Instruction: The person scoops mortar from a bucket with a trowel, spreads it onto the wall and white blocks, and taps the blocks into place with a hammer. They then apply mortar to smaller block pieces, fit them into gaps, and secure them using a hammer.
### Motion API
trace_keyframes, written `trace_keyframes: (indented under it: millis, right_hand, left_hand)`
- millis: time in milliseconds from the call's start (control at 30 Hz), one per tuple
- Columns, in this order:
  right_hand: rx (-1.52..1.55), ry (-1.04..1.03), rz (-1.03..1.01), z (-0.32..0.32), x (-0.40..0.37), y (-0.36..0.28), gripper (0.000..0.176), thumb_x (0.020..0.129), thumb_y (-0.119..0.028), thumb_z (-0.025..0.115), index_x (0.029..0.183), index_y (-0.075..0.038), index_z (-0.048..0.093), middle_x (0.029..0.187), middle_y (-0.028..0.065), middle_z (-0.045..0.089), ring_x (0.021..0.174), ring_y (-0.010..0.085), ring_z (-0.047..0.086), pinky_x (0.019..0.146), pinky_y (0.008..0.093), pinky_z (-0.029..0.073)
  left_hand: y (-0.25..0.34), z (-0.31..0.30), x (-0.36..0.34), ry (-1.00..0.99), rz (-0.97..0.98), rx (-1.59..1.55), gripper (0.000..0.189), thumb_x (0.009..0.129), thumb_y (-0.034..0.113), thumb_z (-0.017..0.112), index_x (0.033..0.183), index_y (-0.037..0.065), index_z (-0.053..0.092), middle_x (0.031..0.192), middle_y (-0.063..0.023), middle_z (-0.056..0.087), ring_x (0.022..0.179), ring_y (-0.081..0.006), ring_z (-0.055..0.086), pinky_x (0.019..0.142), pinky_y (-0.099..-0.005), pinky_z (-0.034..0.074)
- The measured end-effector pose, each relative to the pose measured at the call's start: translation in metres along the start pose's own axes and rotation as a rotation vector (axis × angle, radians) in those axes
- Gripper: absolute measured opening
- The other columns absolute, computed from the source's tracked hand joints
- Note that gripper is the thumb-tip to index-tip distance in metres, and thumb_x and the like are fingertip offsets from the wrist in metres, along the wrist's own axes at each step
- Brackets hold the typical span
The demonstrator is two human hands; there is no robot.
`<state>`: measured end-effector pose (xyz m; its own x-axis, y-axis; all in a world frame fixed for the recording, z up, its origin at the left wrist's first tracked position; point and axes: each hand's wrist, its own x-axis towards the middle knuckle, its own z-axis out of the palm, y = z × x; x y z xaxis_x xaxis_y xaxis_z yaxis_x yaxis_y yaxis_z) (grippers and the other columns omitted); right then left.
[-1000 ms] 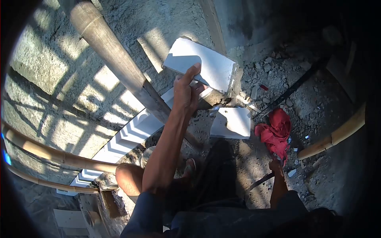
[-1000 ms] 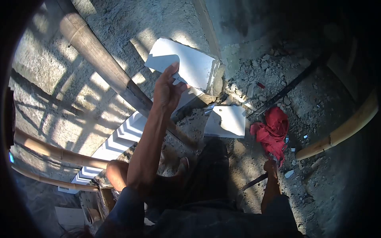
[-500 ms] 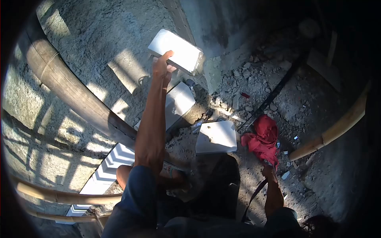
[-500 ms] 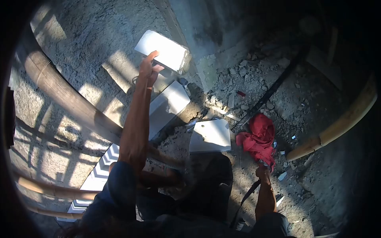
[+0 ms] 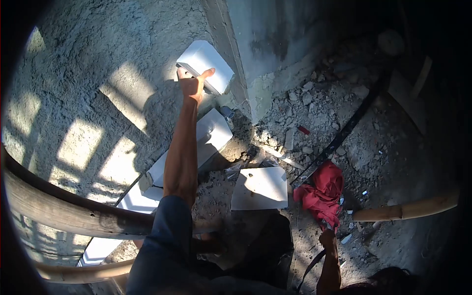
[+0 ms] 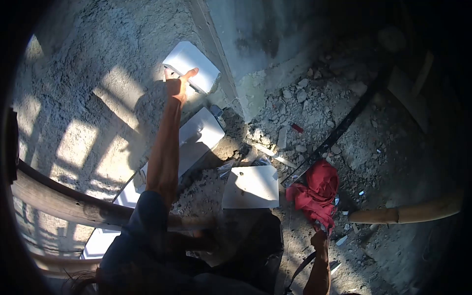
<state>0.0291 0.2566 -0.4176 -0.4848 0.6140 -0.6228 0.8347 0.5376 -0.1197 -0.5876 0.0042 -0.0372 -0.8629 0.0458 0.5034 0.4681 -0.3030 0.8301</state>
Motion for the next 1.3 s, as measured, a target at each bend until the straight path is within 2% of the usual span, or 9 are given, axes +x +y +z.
trace_keyframes:
  millis: [367,467,533,867,967,1100,1200,1267,1300]
  right_hand:
    - [-0.015,0.126,0.0,0.009,-0.006,0.014,0.018,0.073,-0.014,0.059,0.085,-0.003,0.066,0.08,0.0226,0.067,0.074,0.0365,0.067,0.064,0.0456,0.055]
    - [-0.058,0.174,-0.049,0.04,0.017,0.044,0.019,0.072,-0.014,0.059,0.083,-0.001,0.066,0.082,0.0229,0.067,0.076,0.0381,0.066,0.065,0.0468,0.055]
    - [-0.129,0.249,-0.136,0.082,0.051,0.084,0.02,0.072,-0.015,0.059,0.081,0.001,0.067,0.083,0.0231,0.067,0.077,0.0391,0.066,0.065,0.0476,0.055]
    - [0.039,0.171,0.049,-0.031,-0.031,-0.017,0.015,0.077,-0.009,0.057,0.083,0.003,0.064,0.075,0.0245,0.067,0.064,0.0323,0.069,0.06,0.0418,0.056]
    - [0.078,-0.049,0.133,-0.045,-0.03,-0.023,0.028,0.077,-0.005,0.051,0.1,0.008,0.06,0.091,0.0306,0.065,0.08,0.0401,0.068,0.071,0.0469,0.056]
    - [0.136,-0.034,0.195,-0.047,-0.031,-0.024,0.027,0.076,-0.011,0.059,0.098,0.005,0.06,0.087,0.0281,0.066,0.078,0.0368,0.069,0.07,0.0446,0.056]
    - [0.034,0.015,0.093,-0.033,-0.027,-0.014,0.03,0.074,-0.012,0.062,0.099,0.004,0.06,0.094,0.0277,0.066,0.091,0.0376,0.067,0.078,0.0458,0.055]
    - [0.062,-0.001,0.069,-0.061,-0.041,-0.036,0.027,0.081,-0.005,0.049,0.102,0.007,0.06,0.087,0.0285,0.066,0.069,0.0382,0.068,0.061,0.0455,0.057]
    - [0.098,-0.039,0.095,-0.07,-0.047,-0.045,0.029,0.081,-0.006,0.049,0.105,0.006,0.06,0.089,0.0289,0.065,0.07,0.0382,0.068,0.061,0.0457,0.057]
  left_hand:
    - [-0.075,-0.022,0.013,-0.094,0.06,0.117,0.07,0.061,-0.001,0.084,0.119,0.003,0.045,0.108,-0.0133,0.059,0.1,-0.024,0.06,0.088,-0.0399,0.051]
    - [-0.07,-0.021,0.002,-0.038,-0.032,0.312,0.067,0.063,0.001,0.083,0.118,0.003,0.045,0.107,-0.0122,0.06,0.097,-0.0229,0.06,0.086,-0.0378,0.051]
    - [-0.085,-0.024,0.003,-0.06,0.021,0.264,0.066,0.064,0.001,0.083,0.119,0.003,0.045,0.108,-0.0116,0.06,0.097,-0.0223,0.06,0.086,-0.0374,0.051]
    - [-0.114,-0.027,-0.005,-0.219,0.028,0.164,0.058,0.065,-0.003,0.079,0.116,0.002,0.051,0.103,-0.0083,0.063,0.092,-0.0203,0.062,0.084,-0.0361,0.051]
    - [-0.115,-0.026,-0.012,-0.226,0.051,0.204,0.054,0.066,-0.001,0.078,0.114,0.001,0.053,0.102,-0.0081,0.063,0.091,-0.0195,0.062,0.082,-0.0352,0.051]
    - [-0.126,-0.031,-0.011,-0.31,0.003,0.214,0.049,0.067,0.0,0.076,0.111,0.0,0.056,0.099,-0.0076,0.063,0.089,-0.0189,0.062,0.081,-0.0341,0.05]
    - [-0.128,-0.029,-0.015,-0.282,0.031,0.25,0.045,0.066,0.0,0.076,0.108,0.0,0.058,0.096,-0.0071,0.063,0.087,-0.0185,0.061,0.081,-0.0335,0.05]
    - [-0.132,-0.031,-0.015,-0.268,0.022,0.294,0.044,0.066,0.0,0.076,0.107,0.0,0.059,0.095,-0.0067,0.063,0.086,-0.0188,0.062,0.08,-0.0333,0.05]
    - [-0.136,-0.033,-0.015,-0.275,0.022,0.299,0.044,0.066,0.0,0.076,0.107,0.0,0.059,0.095,-0.0067,0.063,0.086,-0.0188,0.062,0.08,-0.0333,0.05]
